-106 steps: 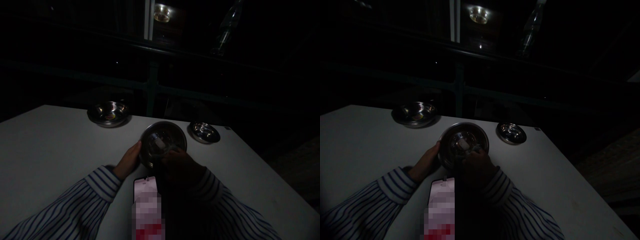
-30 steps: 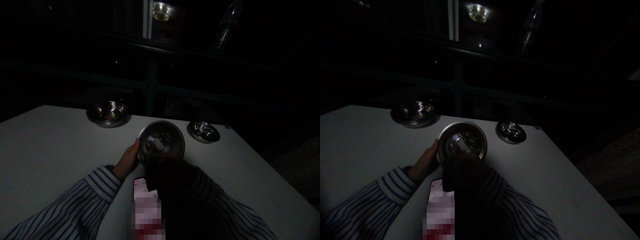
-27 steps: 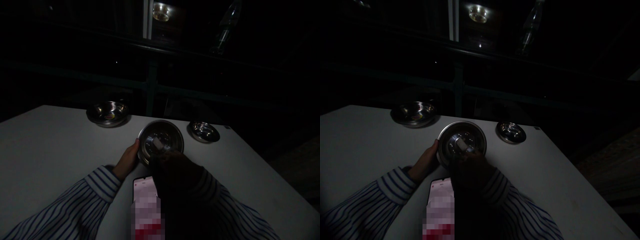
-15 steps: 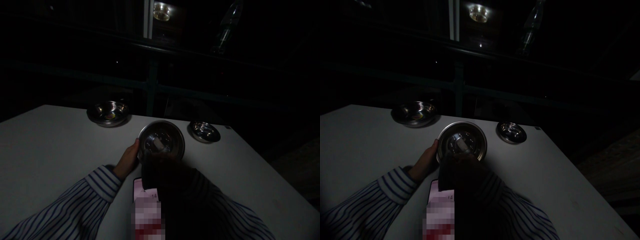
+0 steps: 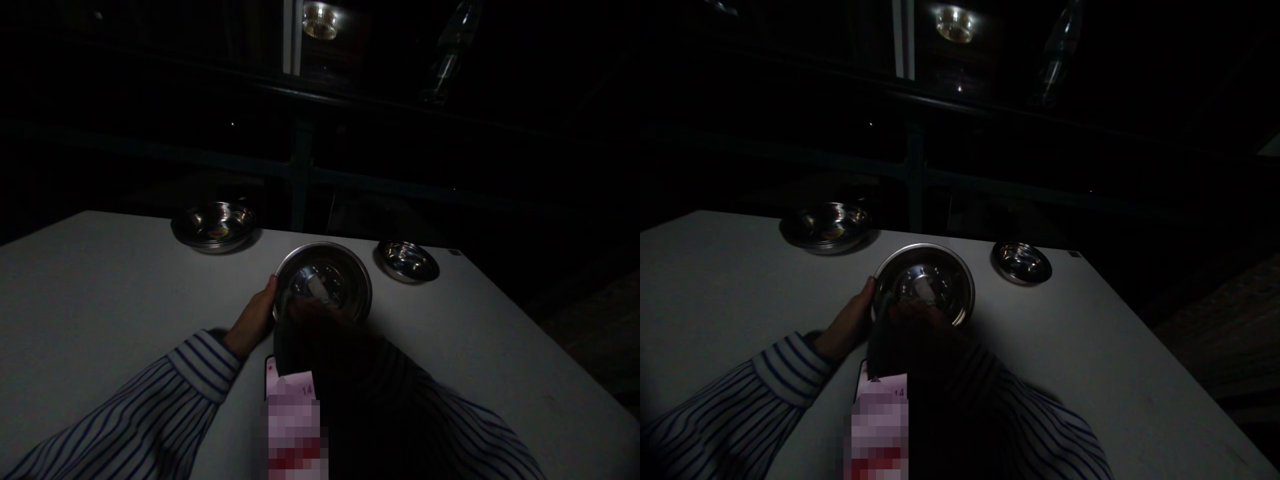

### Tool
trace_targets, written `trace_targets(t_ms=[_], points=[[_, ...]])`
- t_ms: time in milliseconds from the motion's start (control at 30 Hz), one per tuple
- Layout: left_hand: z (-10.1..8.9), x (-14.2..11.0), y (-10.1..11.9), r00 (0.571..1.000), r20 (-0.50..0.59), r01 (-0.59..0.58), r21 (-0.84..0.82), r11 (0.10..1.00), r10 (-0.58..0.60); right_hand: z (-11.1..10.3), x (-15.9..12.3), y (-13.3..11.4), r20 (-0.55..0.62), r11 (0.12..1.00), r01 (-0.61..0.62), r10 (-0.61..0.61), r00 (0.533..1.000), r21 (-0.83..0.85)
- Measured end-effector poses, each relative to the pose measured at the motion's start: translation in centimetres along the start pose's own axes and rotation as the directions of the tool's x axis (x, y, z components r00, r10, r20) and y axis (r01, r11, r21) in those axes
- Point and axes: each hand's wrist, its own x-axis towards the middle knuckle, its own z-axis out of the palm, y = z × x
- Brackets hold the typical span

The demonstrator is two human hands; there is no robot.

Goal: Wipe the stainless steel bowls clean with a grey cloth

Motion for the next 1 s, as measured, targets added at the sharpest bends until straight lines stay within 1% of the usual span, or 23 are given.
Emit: trace_targets(t_ms=[67, 133, 267, 400, 467, 567, 667, 767, 900, 1000], points=[[0.0, -0.1, 0.2, 1.0, -0.001, -0.022, 0.016, 1.0, 0.022, 0.5, 0.1, -0.1, 0.004, 1.0, -0.027, 0.027, 1.0, -0.008], [0.0, -0.2, 0.3, 1.0, -0.005, -0.029, 0.017, 0.999, 0.029, 0.5, 0.0, 0.0, 0.02, 0.999, -0.039, 0.039, 0.999, -0.007], [0.0, -0.1, 0.1, 0.999, -0.041, 0.019, 0.001, 1.0, -0.019, -1.2, -0.7, 0.4, 0.094, 0.999, -0.051, 0.053, 0.994, -0.015], [-0.1, -0.1, -0.1, 0.999, -0.044, 0.012, -0.038, 0.999, -0.013, -3.4, -1.4, 0.9, 0.168, 0.992, -0.088, 0.101, 0.981, -0.087], [0.0, 0.0, -0.2, 0.999, -0.032, 0.01, -0.053, 0.999, -0.011, -3.9, -1.4, 1.0, 0.203, 0.99, -0.08, 0.102, 0.974, -0.113], [0.1, 0.3, -0.6, 0.999, -0.013, -0.03, -0.101, 0.994, 0.029, -3.9, -1.2, 1.2, 0.231, 0.994, -0.049, 0.072, 0.97, -0.101], [0.2, 0.6, -1.1, 0.997, 0.001, -0.073, -0.177, 0.982, 0.075, -3.4, -1.0, 1.4, 0.22, 0.998, -0.027, 0.04, 0.975, -0.065], [0.2, 0.6, -1.3, 0.996, 0.024, -0.074, -0.21, 0.975, 0.08, -2.9, -0.7, 1.3, 0.19, 0.998, -0.007, 0.017, 0.982, -0.056], [0.2, 0.2, -0.7, 0.995, 0.028, -0.09, -0.18, 0.979, 0.097, -2.1, -0.1, 0.6, 0.077, 0.999, 0.033, -0.032, 0.997, -0.012], [0.2, -0.1, -0.2, 0.996, 0.024, -0.081, -0.136, 0.987, 0.085, -1.3, 0.3, 0.3, 0.06, 1.0, 0.026, -0.026, 0.998, -0.01]])
